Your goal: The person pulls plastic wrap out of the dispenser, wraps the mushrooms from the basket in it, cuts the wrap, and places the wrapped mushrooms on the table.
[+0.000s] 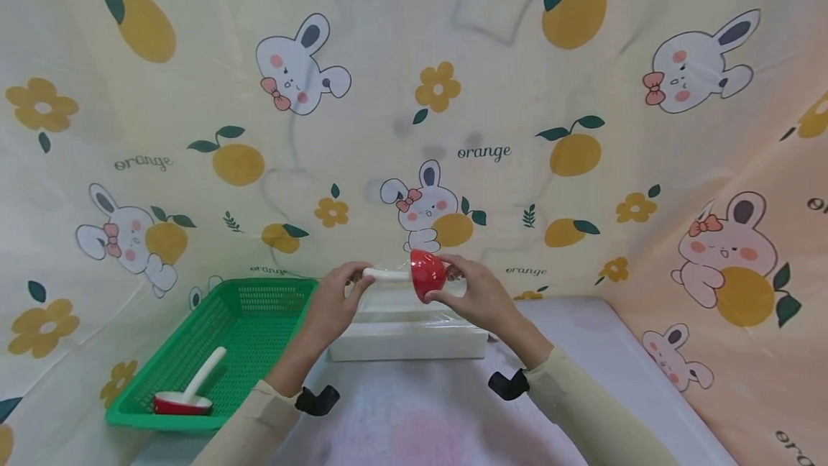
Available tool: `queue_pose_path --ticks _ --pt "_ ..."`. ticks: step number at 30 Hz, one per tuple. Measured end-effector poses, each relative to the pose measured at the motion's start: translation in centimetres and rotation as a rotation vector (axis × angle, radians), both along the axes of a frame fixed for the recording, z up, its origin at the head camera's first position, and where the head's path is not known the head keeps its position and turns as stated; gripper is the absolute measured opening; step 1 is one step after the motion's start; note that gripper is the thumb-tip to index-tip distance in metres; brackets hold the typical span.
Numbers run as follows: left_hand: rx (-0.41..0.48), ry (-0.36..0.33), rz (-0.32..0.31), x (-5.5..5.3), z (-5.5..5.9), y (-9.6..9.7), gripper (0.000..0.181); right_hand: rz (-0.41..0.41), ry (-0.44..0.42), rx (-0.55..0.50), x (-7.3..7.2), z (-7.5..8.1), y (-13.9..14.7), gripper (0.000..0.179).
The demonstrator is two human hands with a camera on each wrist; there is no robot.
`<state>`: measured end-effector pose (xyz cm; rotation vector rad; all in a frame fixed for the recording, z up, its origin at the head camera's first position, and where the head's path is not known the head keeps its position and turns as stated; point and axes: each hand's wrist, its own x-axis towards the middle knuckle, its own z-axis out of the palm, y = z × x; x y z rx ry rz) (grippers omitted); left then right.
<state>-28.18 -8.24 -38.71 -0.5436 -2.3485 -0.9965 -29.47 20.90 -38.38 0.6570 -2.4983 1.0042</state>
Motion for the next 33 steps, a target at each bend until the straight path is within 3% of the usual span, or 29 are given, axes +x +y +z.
queue_pose_path --ticks 8,13,20,25,33 --pt "0.055 -0.146 -0.064 0.2 -3.0 -0.2 0.025 0.019 -0.104 0.033 0.7 -2.2 0.6 0.07" --pt "0.042 -0.232 -0.098 0.4 -4.6 -0.1 0.028 -0.007 -0.224 0.041 0.9 -3.7 0.9 0.065" --pt "0.012 -0.354 -0.08 0.4 -7.0 0.2 0.033 -0.012 -0.363 0.075 0.6 -5.9 1.2 0.059" --pt "0.006 -0.392 -0.052 0.4 -8.6 0.5 0.036 0.001 -0.396 0.06 0.4 -7.3 1.4 0.057" --pt "0.024 -0.451 -0.033 0.3 -10.5 0.9 0.04 -0.034 -0.361 0.107 0.5 -9.1 1.5 0.052"
